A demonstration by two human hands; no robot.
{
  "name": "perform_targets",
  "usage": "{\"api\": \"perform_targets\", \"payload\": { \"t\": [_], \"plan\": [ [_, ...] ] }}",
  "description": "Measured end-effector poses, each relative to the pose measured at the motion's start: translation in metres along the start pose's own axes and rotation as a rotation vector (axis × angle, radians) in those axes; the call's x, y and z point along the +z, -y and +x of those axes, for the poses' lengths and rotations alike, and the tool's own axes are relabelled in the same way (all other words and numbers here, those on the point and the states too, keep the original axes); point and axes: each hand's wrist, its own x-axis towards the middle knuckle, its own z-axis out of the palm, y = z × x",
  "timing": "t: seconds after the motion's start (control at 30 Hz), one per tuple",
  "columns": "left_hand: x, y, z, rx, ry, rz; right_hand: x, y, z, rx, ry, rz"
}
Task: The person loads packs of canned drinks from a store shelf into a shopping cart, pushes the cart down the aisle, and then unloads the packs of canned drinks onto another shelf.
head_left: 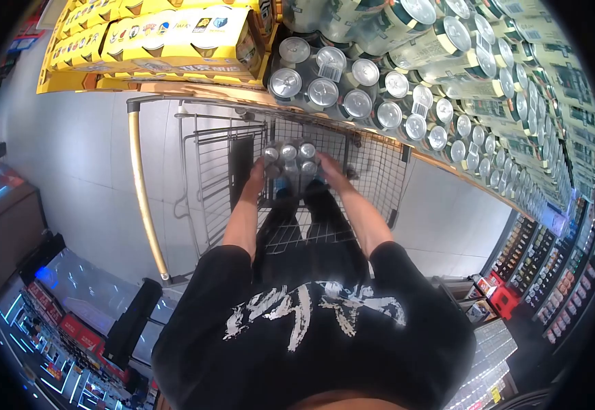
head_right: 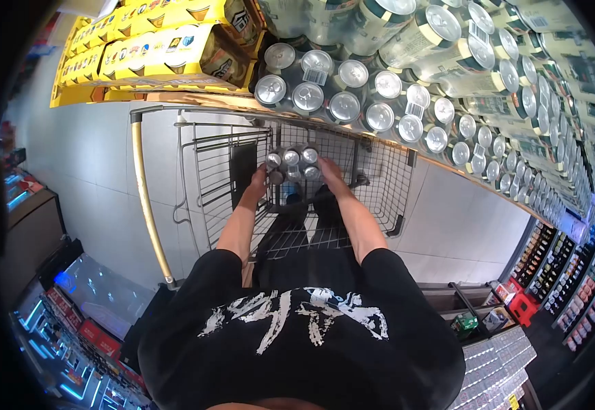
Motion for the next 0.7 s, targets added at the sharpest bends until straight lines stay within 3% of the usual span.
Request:
{"api": "perform_targets", "payload": {
  "t": [0.13,0.23,0.4,0.57,0.7],
  "plan": [
    [-0.036,0.039,0.069,0.040,0.038,0.044,0.006,0.002,0.023,0.013,0.025,-0.026],
    [0.012,-0.002,-0.002,0.098,-0.270,0.214,0.004,-0.002,0.036,0.022,0.052,-0.016],
    [0.008,-0.013,0.002,-0.037,0.046,0.172,0.014,0.014,0.018,-0.064,0.074,-0.069],
    [0.022,-0.028,-0.003,-0.063,0.006,0.209,0.018,-0.029,0.071,-0.246,-0.014,-0.080],
    [0.016,-0.026,-0.004,-0.091,-0.030,0.299,-0.005,-0.042,0.079,-0.138,-0.058,-0.159]
  ]
}}
